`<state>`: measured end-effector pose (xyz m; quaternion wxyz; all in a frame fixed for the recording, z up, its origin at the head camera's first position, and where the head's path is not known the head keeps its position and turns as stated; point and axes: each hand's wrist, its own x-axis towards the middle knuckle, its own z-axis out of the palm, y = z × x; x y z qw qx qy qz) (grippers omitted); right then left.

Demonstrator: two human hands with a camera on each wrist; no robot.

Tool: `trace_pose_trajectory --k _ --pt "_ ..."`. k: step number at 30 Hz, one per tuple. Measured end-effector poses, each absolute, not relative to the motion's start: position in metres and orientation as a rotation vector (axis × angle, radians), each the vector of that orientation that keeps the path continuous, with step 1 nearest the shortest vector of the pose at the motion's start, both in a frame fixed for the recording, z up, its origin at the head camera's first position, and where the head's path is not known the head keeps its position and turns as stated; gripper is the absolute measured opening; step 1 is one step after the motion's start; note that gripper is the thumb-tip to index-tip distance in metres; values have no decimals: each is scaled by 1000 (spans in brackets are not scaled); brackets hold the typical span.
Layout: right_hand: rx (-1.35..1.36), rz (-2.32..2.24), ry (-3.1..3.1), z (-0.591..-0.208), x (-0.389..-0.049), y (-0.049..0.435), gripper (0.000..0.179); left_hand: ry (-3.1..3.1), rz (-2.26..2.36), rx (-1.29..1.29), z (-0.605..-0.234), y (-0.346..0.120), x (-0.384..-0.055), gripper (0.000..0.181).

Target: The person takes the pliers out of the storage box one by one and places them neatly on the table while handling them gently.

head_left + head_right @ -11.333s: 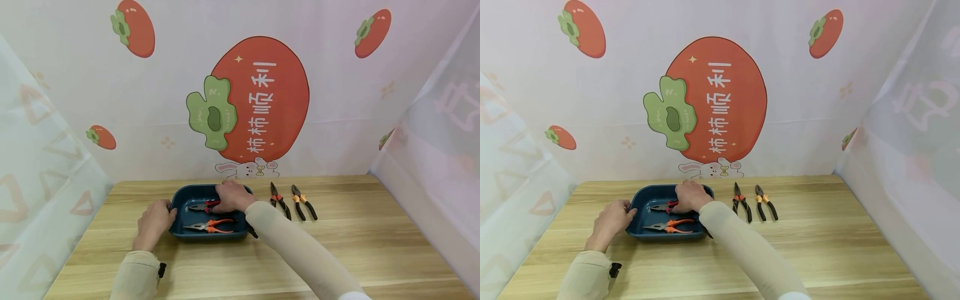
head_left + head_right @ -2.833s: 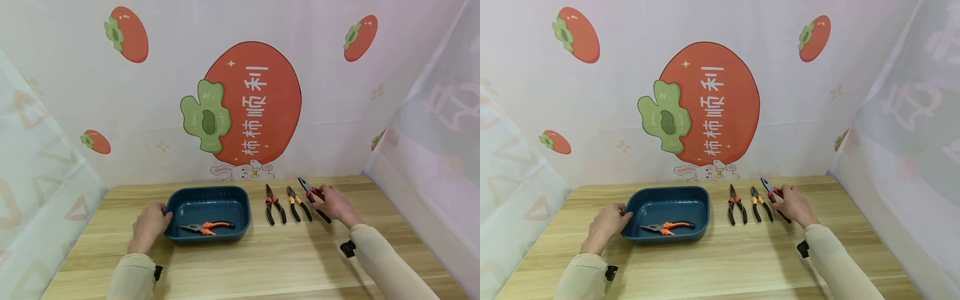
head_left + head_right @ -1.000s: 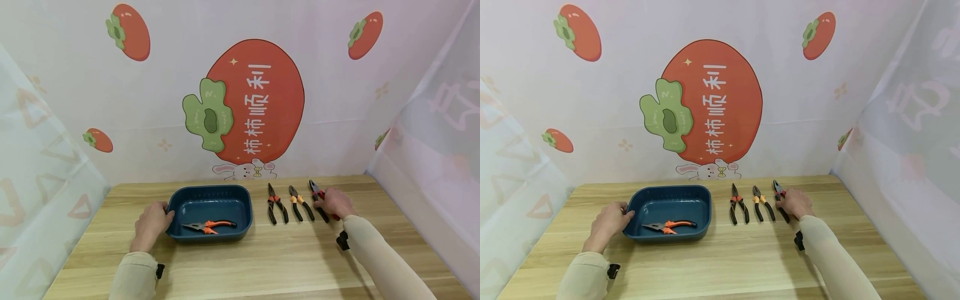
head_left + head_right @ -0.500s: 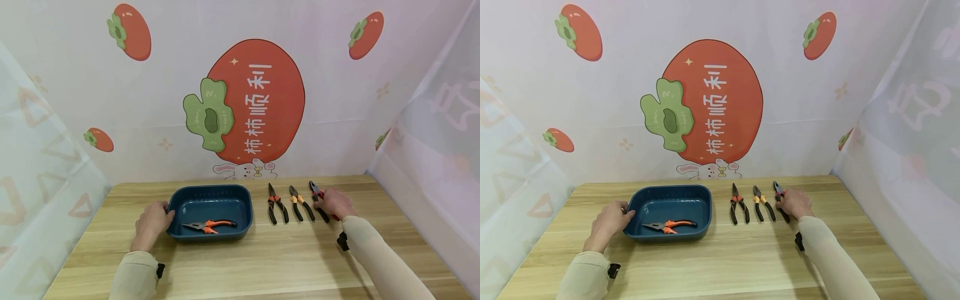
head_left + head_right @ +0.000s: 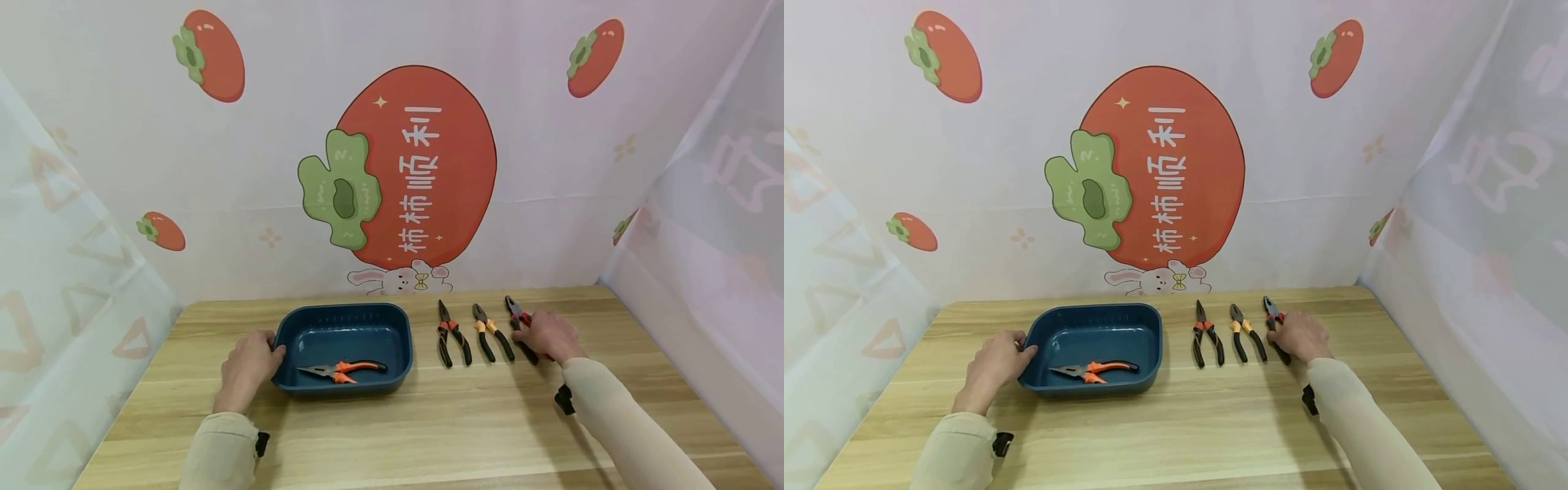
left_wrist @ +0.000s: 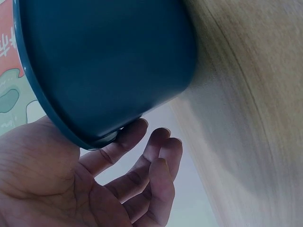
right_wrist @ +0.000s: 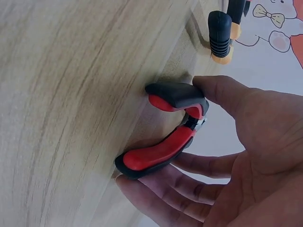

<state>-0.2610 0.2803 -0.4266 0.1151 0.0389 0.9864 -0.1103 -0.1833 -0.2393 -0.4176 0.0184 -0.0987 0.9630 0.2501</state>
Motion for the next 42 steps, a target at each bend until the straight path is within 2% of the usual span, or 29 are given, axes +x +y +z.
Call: trace_pose_trajectory --k 10,24,30,36,42 --pt "114 -365 2927 -421 -254 280 48 2993 771 -306 -419 -240 -183 27" --pt "-87 -424 3044 -392 -232 253 40 2994 783 -301 -419 -241 -183 26" --pt "-158 -413 3084 -381 -222 233 44 2991 790 -301 -420 -241 -183 28" --pt "-275 -403 3124 -373 -212 217 59 2994 799 -295 -419 -241 -182 27" --pt "-369 -450 3126 -365 -204 201 55 2992 798 -298 -419 -240 -183 28"
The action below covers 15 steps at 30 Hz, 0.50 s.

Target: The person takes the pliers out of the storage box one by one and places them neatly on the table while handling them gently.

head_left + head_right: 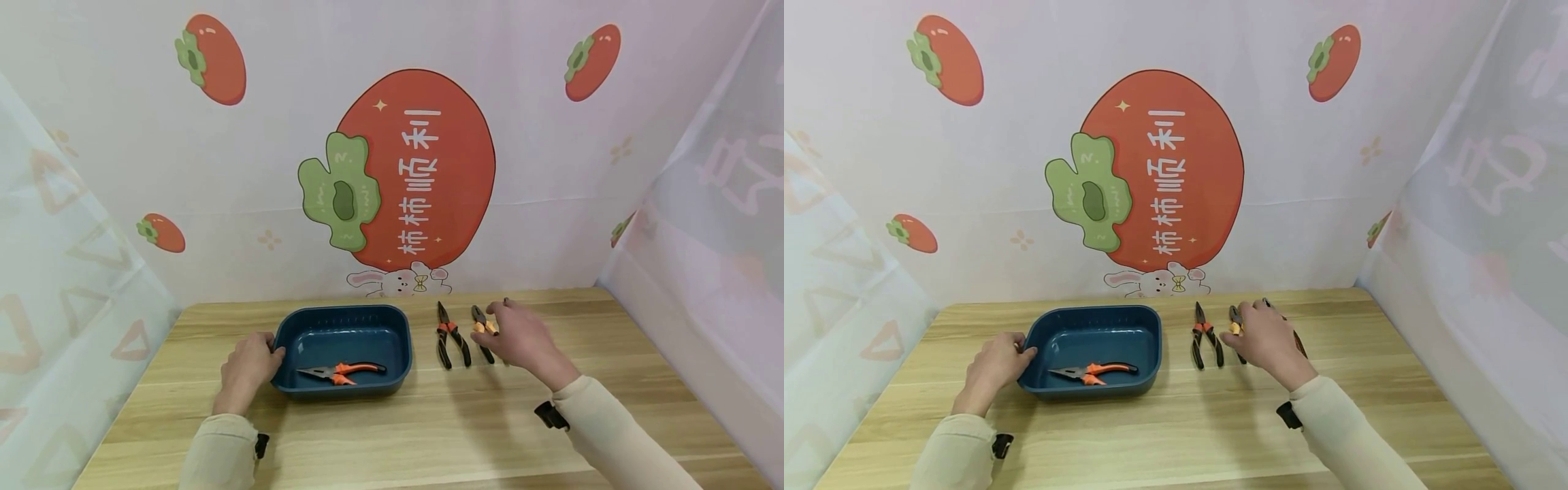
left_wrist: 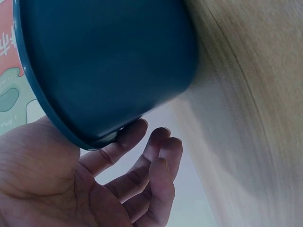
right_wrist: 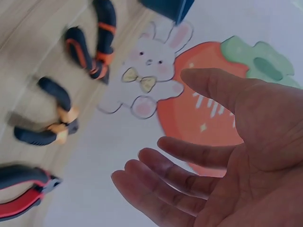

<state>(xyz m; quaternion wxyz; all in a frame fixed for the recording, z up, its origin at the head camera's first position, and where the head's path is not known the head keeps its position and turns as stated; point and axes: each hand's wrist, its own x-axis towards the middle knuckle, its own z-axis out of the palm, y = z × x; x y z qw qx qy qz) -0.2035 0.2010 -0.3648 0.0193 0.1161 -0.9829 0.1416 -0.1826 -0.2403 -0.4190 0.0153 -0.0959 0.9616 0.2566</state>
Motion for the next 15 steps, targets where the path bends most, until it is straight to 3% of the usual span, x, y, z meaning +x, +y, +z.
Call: trace_pose_trajectory --k 15 --pt "502 475 -3011 -356 -198 163 53 2991 791 -308 -419 -239 -182 28"
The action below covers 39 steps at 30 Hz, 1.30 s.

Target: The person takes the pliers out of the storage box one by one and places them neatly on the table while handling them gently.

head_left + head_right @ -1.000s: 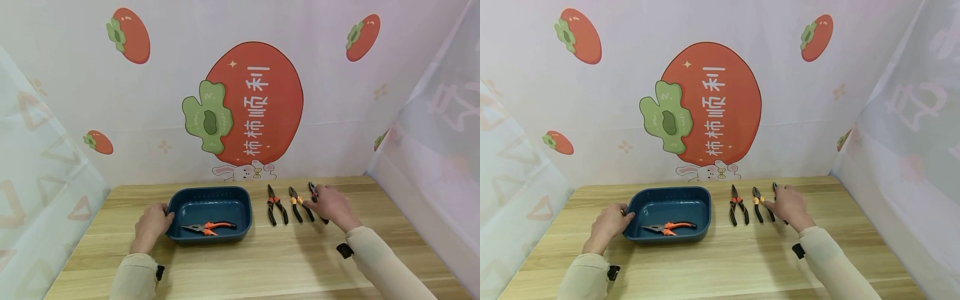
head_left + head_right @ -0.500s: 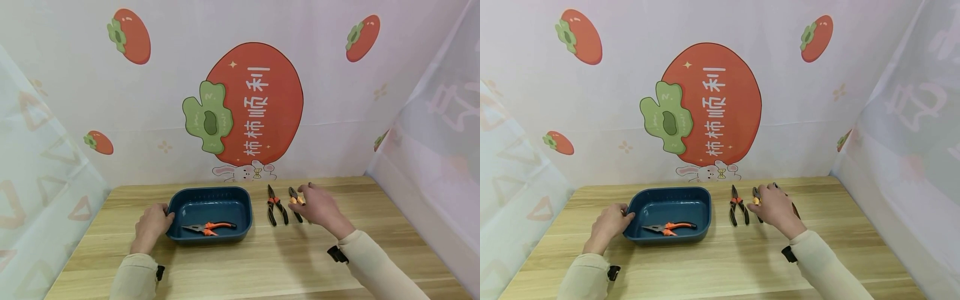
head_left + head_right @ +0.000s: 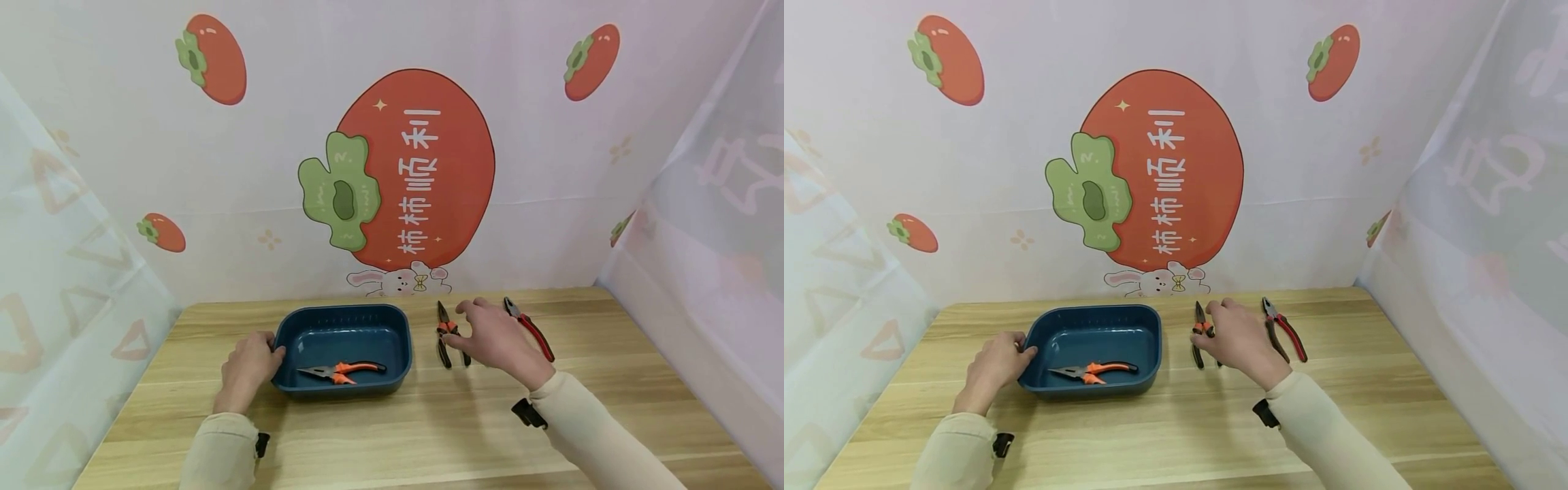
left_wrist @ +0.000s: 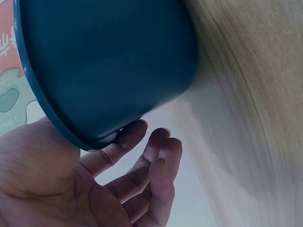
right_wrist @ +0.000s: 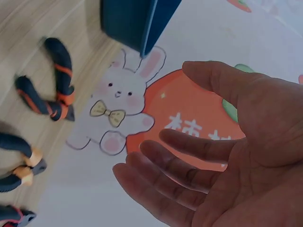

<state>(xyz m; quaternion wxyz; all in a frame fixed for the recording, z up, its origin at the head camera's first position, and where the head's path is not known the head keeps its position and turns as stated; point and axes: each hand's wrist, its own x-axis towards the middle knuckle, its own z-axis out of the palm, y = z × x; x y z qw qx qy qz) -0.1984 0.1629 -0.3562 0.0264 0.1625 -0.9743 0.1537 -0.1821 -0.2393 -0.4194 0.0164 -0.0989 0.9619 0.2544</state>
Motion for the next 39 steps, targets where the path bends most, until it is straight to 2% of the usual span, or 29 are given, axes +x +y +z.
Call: trace_pose_trajectory --k 14,26,39 --pt "662 501 -2942 -348 -205 129 51 2982 785 -310 -417 -239 -183 25" --pt "738 640 -2908 -348 -209 109 65 2975 800 -311 -416 -239 -182 26" --pt "904 685 -2966 -359 -215 77 65 3008 766 -306 -421 -239 -183 31"
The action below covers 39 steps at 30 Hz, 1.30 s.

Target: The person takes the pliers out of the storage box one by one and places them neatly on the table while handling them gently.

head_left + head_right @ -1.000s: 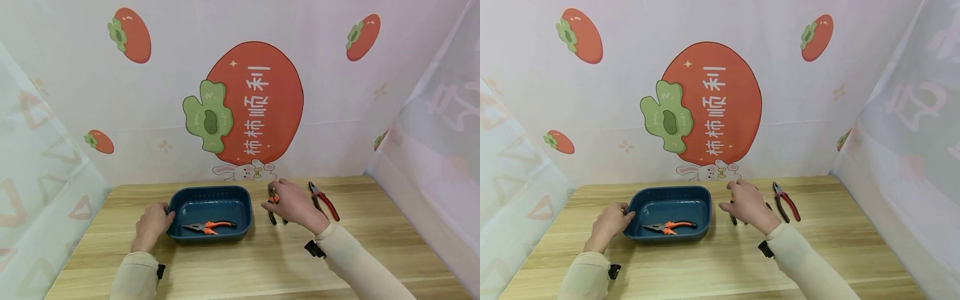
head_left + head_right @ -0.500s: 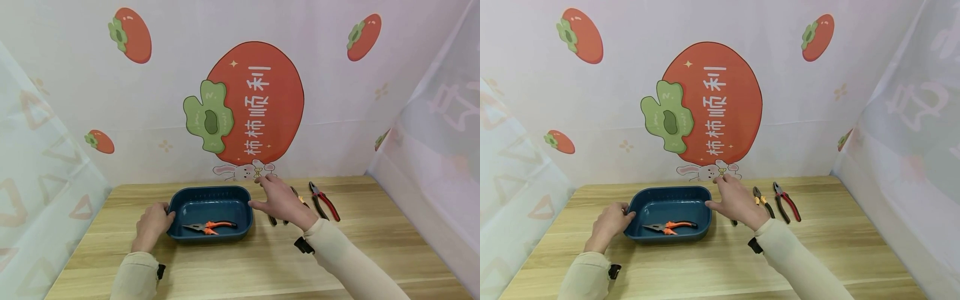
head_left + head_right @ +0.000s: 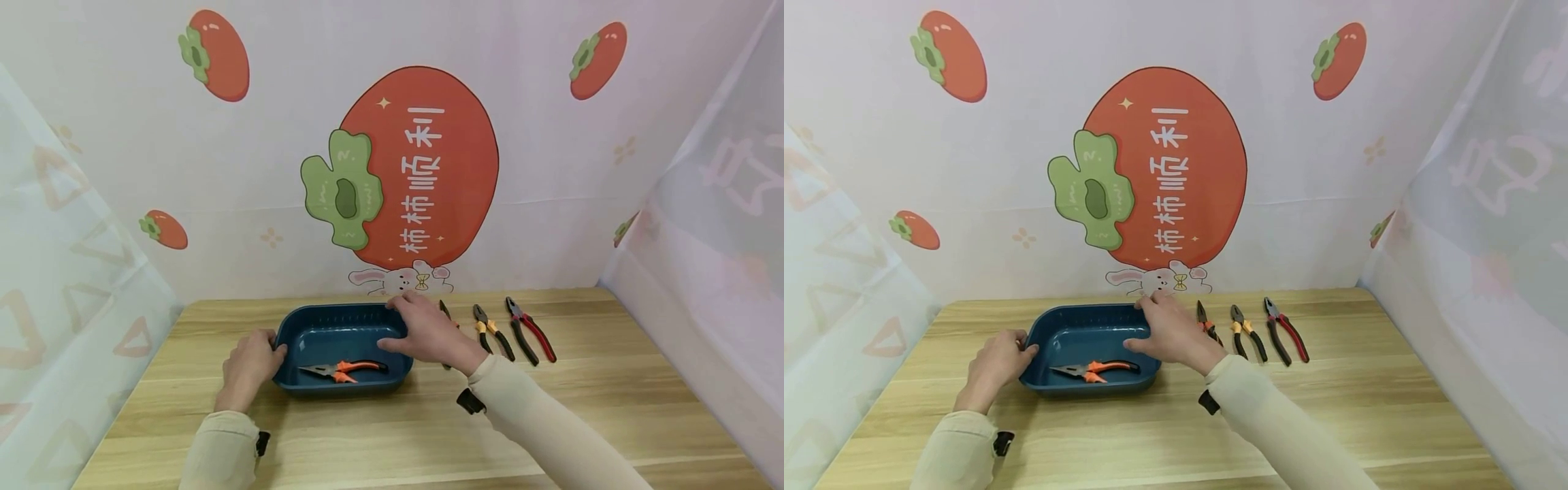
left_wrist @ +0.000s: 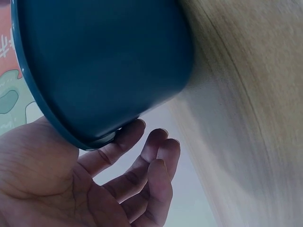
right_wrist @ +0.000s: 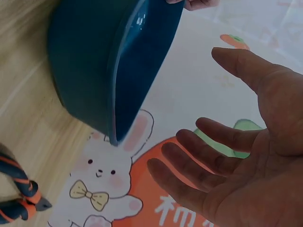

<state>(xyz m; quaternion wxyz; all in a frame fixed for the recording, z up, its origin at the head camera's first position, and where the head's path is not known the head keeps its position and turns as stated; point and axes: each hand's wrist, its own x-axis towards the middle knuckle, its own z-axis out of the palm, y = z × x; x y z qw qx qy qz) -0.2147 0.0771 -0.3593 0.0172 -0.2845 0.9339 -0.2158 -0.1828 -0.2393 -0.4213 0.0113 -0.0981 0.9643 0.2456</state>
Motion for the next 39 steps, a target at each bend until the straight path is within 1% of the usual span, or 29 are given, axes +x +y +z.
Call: trace_pose_trajectory --k 4,17,27,33,39 --pt "-931 -630 2878 -364 -216 66 66 3021 766 -297 -421 -239 -183 32" --pt "-918 -470 2817 -383 -217 30 68 3048 764 -267 -422 -241 -183 32" --pt "-929 -333 2814 -401 -218 11 70 3050 773 -259 -423 -241 -183 33" --pt "-912 -301 2795 -407 -218 2 74 3045 782 -257 -422 -241 -183 31" --pt "-942 -259 2798 -414 -219 -3 69 3040 776 -275 -424 -240 -184 31"
